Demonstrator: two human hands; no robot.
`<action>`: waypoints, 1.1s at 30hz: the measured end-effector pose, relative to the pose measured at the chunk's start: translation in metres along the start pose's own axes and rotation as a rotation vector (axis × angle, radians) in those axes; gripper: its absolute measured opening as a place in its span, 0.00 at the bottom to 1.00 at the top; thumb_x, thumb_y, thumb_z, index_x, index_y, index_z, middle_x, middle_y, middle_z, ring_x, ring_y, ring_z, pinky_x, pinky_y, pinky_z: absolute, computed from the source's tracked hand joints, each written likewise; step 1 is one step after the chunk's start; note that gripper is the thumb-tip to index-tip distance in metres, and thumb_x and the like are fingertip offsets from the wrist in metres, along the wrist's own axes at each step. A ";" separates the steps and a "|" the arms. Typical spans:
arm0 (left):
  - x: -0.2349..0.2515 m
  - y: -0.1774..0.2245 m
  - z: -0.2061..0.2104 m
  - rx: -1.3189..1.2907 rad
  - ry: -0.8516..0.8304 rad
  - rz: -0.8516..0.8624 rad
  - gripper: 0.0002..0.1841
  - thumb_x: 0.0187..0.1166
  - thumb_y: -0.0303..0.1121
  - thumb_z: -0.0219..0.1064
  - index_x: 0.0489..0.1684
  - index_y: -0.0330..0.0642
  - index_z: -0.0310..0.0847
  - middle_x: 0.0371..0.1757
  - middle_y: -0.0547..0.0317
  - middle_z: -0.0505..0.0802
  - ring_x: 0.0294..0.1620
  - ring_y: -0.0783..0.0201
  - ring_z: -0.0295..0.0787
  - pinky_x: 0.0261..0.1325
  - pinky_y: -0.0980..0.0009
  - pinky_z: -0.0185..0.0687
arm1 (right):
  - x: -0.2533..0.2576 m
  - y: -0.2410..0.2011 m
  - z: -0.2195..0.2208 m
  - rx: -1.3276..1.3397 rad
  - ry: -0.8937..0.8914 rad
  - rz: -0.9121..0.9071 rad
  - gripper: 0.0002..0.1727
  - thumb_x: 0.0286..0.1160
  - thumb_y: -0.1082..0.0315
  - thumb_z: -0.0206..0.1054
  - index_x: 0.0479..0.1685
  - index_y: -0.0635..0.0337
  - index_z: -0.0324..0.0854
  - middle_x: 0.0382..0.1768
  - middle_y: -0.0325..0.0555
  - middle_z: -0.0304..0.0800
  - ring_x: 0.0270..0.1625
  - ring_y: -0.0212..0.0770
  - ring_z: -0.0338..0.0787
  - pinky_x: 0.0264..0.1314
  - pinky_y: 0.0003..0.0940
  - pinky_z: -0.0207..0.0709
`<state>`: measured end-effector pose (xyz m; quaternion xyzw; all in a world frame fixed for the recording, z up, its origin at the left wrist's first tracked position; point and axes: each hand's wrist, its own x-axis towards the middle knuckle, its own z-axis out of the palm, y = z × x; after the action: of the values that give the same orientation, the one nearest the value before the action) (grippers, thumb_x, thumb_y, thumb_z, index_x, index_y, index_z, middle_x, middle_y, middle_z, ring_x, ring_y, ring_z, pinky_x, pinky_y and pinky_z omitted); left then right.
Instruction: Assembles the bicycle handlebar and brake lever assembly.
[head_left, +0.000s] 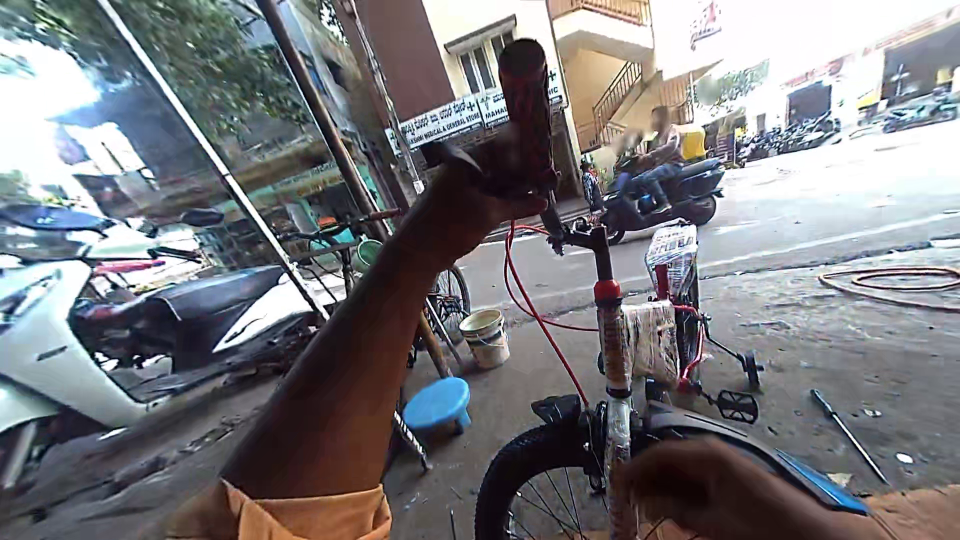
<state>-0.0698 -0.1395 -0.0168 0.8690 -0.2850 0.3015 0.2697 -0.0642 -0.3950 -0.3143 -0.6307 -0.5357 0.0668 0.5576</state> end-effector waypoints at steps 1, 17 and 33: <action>0.000 -0.001 0.001 -0.012 0.009 -0.004 0.22 0.71 0.24 0.78 0.65 0.41 0.82 0.54 0.61 0.93 0.55 0.70 0.92 0.62 0.71 0.90 | 0.028 -0.029 -0.026 -0.020 0.119 -0.061 0.11 0.80 0.67 0.69 0.57 0.51 0.91 0.43 0.38 0.95 0.40 0.33 0.93 0.43 0.33 0.90; 0.002 -0.007 -0.003 -0.022 0.035 -0.095 0.20 0.72 0.30 0.79 0.63 0.44 0.86 0.53 0.58 0.94 0.54 0.64 0.93 0.60 0.63 0.91 | 0.212 -0.125 -0.103 -0.104 0.638 -0.205 0.07 0.74 0.70 0.69 0.44 0.55 0.92 0.41 0.42 0.95 0.42 0.38 0.94 0.47 0.43 0.90; 0.001 -0.005 -0.003 -0.079 0.019 -0.120 0.23 0.72 0.25 0.77 0.68 0.43 0.83 0.58 0.57 0.94 0.58 0.64 0.92 0.65 0.67 0.88 | 0.206 -0.125 -0.106 -0.152 0.621 -0.289 0.05 0.73 0.73 0.71 0.41 0.56 0.92 0.38 0.39 0.95 0.39 0.33 0.92 0.44 0.33 0.86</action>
<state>-0.0670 -0.1347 -0.0159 0.8703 -0.2415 0.2819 0.3239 0.0186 -0.3322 -0.0723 -0.5783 -0.4276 -0.2479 0.6490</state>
